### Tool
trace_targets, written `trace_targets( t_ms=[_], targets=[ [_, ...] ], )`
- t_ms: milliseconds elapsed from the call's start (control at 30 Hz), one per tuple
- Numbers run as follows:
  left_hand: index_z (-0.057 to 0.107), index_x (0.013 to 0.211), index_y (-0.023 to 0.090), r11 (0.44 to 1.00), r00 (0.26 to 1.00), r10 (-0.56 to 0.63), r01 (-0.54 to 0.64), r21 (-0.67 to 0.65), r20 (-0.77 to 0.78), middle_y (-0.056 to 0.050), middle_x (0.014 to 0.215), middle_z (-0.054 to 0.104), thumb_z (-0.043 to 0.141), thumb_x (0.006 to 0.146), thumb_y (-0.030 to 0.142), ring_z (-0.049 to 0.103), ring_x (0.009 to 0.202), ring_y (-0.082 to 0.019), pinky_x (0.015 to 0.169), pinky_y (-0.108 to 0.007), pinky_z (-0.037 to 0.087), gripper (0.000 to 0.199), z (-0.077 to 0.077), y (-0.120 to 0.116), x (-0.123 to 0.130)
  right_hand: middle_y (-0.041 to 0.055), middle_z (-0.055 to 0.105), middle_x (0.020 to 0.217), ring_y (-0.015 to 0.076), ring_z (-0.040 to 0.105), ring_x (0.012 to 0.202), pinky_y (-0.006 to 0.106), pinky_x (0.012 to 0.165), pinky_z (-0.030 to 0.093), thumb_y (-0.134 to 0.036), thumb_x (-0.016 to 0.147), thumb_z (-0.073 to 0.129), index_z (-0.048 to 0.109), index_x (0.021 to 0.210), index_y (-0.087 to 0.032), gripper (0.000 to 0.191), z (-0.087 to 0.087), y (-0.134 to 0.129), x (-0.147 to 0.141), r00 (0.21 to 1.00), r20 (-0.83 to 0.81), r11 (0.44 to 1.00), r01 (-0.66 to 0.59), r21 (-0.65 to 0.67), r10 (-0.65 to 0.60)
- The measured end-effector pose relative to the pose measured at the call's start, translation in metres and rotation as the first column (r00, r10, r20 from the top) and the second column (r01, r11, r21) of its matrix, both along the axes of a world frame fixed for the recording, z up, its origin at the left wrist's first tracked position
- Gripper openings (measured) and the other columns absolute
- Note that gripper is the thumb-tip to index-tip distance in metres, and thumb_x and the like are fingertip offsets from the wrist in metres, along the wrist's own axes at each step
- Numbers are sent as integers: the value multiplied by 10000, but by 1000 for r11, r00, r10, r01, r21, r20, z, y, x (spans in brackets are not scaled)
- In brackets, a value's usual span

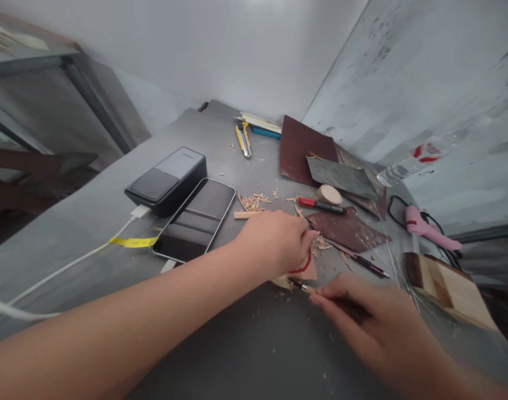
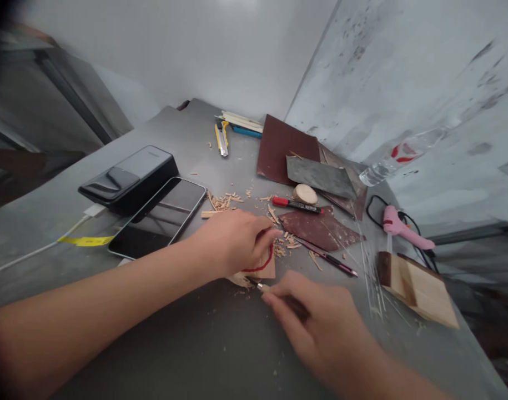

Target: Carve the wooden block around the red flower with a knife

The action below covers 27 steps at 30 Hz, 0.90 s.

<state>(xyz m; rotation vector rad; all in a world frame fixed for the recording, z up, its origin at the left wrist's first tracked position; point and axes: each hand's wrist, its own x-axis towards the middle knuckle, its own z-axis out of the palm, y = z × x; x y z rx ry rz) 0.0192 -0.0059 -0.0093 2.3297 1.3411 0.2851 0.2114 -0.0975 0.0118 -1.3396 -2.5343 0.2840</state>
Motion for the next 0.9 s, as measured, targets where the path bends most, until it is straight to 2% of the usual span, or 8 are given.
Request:
trace_targets(
  t_ms=[67, 167, 267, 333, 467, 600, 733, 900],
  targets=[
    [793, 1018, 235, 1000, 1000, -3, 3, 4, 1, -96, 979, 826, 403, 1072, 441, 775, 921, -334, 745, -401, 541, 444, -1, 0, 0, 2, 765, 736, 142, 693, 574, 260, 523, 497, -184, 1129, 418, 713, 958, -209, 342, 4, 9, 8, 951, 131, 922, -305, 238, 280],
    [793, 1020, 231, 1000, 1000, -2, 2, 8, 5, -100, 977, 825, 391, 1076, 445, 774, 918, -333, 749, -404, 541, 459, -2, -1, 0, 47, 822, 907, 173, 749, 728, 292, 624, 529, -123, 1136, 310, 713, 1120, -183, 408, 8, 21, 18, 860, 245, 801, -507, 317, 448],
    [792, 1019, 235, 1000, 1000, 1, -1, 0, 9, -97, 967, 823, 407, 1067, 441, 773, 914, -328, 734, -393, 540, 439, -1, 0, -1, 29, 826, 905, 168, 759, 710, 280, 606, 540, -154, 1125, 393, 713, 1101, -197, 324, 5, 17, 16, 904, 152, 873, -425, 239, 399],
    [791, 1019, 237, 1000, 1000, -2, 2, -12, 11, -94, 967, 824, 419, 1060, 443, 774, 905, -332, 717, -393, 538, 427, 0, 0, -1, -36, 753, 699, 143, 695, 538, 259, 499, 504, -212, 1094, 520, 689, 920, -235, 243, 2, 6, 7, 983, 31, 971, -184, 151, 182],
    [788, 1025, 236, 1000, 1000, -4, 5, -24, 20, -96, 986, 825, 421, 1062, 442, 775, 903, -327, 737, -394, 543, 423, 2, 0, -1, -72, 734, 637, 119, 713, 518, 192, 448, 520, -275, 1062, 593, 675, 859, -250, 220, -2, -12, -8, 991, -28, 983, 122, -136, -127],
    [798, 1021, 221, 1000, 999, -6, 7, -17, 33, -113, 995, 827, 410, 1065, 434, 774, 917, -341, 748, -407, 539, 445, 2, 0, -1, -13, 814, 790, 156, 763, 608, 243, 544, 587, -226, 1082, 547, 700, 974, -238, 188, -4, -4, 5, 994, 51, 991, -101, 90, 96],
    [795, 1013, 215, 1000, 999, -5, 6, -12, 45, -124, 998, 828, 418, 1066, 438, 772, 932, -351, 742, -412, 531, 441, 0, -1, -1, 66, 857, 1045, 224, 820, 845, 310, 667, 621, -166, 1113, 395, 719, 1219, -226, 346, -3, 14, 27, 909, 142, 876, -415, 245, 391],
    [792, 1007, 217, 1000, 999, 4, -3, -20, 42, -122, 989, 828, 429, 1064, 437, 775, 929, -348, 734, -402, 523, 429, 0, 0, 0, -4, 821, 821, 171, 777, 639, 246, 610, 601, -229, 1089, 524, 740, 975, -254, 246, -8, 3, 12, 985, 35, 980, -169, 109, 166]
  ],
)
